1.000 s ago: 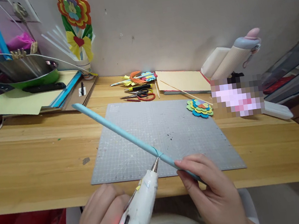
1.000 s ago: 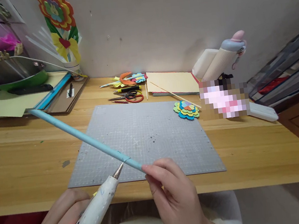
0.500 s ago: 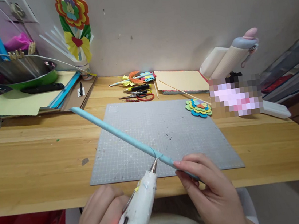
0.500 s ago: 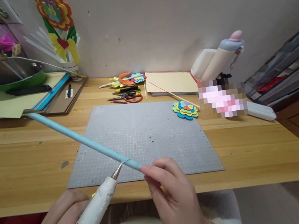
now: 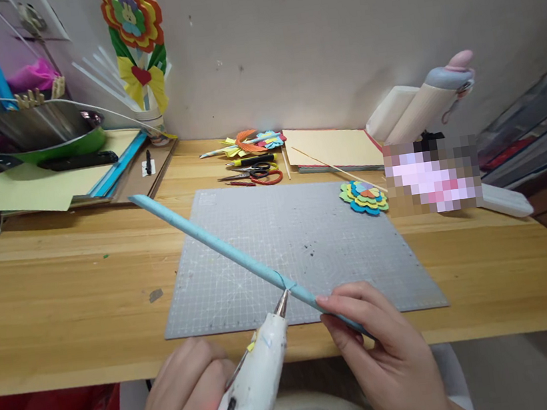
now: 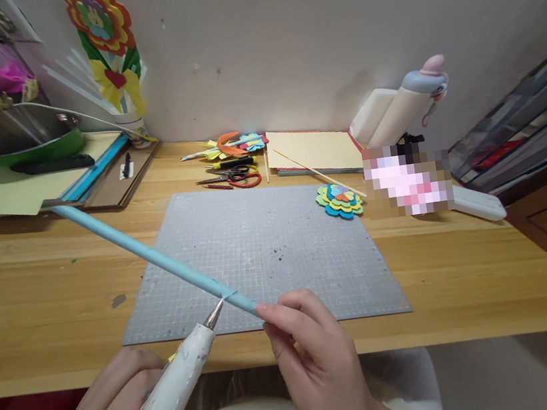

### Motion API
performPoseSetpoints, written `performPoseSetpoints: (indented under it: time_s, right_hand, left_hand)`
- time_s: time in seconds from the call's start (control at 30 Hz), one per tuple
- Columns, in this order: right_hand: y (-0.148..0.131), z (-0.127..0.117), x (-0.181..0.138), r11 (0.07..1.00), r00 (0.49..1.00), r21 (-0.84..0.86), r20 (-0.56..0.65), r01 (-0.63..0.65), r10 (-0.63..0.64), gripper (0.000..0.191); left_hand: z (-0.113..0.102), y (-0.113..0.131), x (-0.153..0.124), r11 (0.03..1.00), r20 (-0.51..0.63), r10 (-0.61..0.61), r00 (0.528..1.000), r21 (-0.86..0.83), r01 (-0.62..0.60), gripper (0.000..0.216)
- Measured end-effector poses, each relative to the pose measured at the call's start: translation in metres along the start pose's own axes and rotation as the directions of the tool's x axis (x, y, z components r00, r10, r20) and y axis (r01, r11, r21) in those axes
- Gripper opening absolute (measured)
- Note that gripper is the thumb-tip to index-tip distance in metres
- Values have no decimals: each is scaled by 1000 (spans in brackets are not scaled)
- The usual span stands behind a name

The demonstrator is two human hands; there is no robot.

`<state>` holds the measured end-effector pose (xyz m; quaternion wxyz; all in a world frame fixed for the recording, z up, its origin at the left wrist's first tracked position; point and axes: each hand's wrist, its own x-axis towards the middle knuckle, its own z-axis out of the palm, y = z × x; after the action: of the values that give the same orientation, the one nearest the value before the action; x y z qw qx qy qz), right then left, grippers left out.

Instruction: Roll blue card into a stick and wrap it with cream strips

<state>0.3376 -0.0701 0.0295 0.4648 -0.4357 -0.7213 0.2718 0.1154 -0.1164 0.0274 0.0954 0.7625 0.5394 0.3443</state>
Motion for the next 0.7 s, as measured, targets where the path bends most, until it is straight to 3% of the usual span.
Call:
performPoseSetpoints:
  time_s: [0.33,0.5,0.7]
  right_hand:
    - [-3,0,1,1000,1000,-10,-15,2,-2,32]
    - [-3,-1,2,1000,1000,-11,-16,-6,6,30]
    - [0,-2,-2,999,1000,-33,-16,-18,17,35]
  left_hand:
    - [3,-1,1,998,-73,-26,997,-53,22,37]
    - [2,-3,0,998,-74,-43,996,-38,41,19]
    - [3,-2,1,998,-77,-46,996,-45,42,16]
